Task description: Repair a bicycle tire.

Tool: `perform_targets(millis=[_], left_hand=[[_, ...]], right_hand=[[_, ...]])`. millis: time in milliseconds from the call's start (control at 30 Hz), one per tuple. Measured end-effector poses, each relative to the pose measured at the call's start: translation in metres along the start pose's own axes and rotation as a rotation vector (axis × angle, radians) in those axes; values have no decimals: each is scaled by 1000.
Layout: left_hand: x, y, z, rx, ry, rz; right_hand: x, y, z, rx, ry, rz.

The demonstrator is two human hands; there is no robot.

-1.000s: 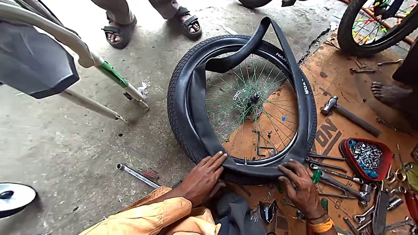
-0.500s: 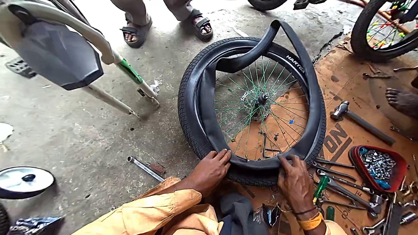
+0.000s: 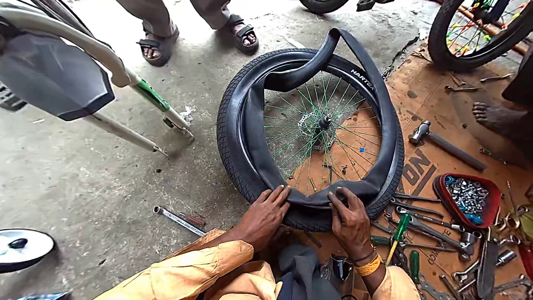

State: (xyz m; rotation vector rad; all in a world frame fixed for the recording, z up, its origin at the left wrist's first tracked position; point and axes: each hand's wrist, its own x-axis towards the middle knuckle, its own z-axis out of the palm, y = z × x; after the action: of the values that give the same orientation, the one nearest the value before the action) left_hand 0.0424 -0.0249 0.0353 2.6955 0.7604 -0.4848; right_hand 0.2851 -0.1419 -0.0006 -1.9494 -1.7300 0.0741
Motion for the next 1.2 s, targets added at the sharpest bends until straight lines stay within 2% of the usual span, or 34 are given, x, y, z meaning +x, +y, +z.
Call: perform_targets(millis=[233,367,567,700,833,900,1000,1067,1200], left_hand=[[4,2,-1,46,-38,-42],[8,0,-2,73,-47,19],[20,6,-20,67,-87,-53],[7,13,-10,76,6,-5],[-3,19,-3,67,71,64],[-4,21,-3,51,30,91],[-3,18,-6,-15,-114,89],[-3,14,-7,-24,-156,93],[3,11,-17,-31,-269,72]], right_hand=[[-16,-3,11,-85,-195,33],[-20,-2,21,-47,-207,92],[1,-2,15,18,-282,150],[12,2,-1,44,-550,119],[14,6,-22,25,-893,-32],[16,-1,-27,-66,-993,-73],[16,-7,-26,-123,-981,-107],[14,-11,-24,-128,-975,-83],[18,-18,-24,-135,-1069,9]])
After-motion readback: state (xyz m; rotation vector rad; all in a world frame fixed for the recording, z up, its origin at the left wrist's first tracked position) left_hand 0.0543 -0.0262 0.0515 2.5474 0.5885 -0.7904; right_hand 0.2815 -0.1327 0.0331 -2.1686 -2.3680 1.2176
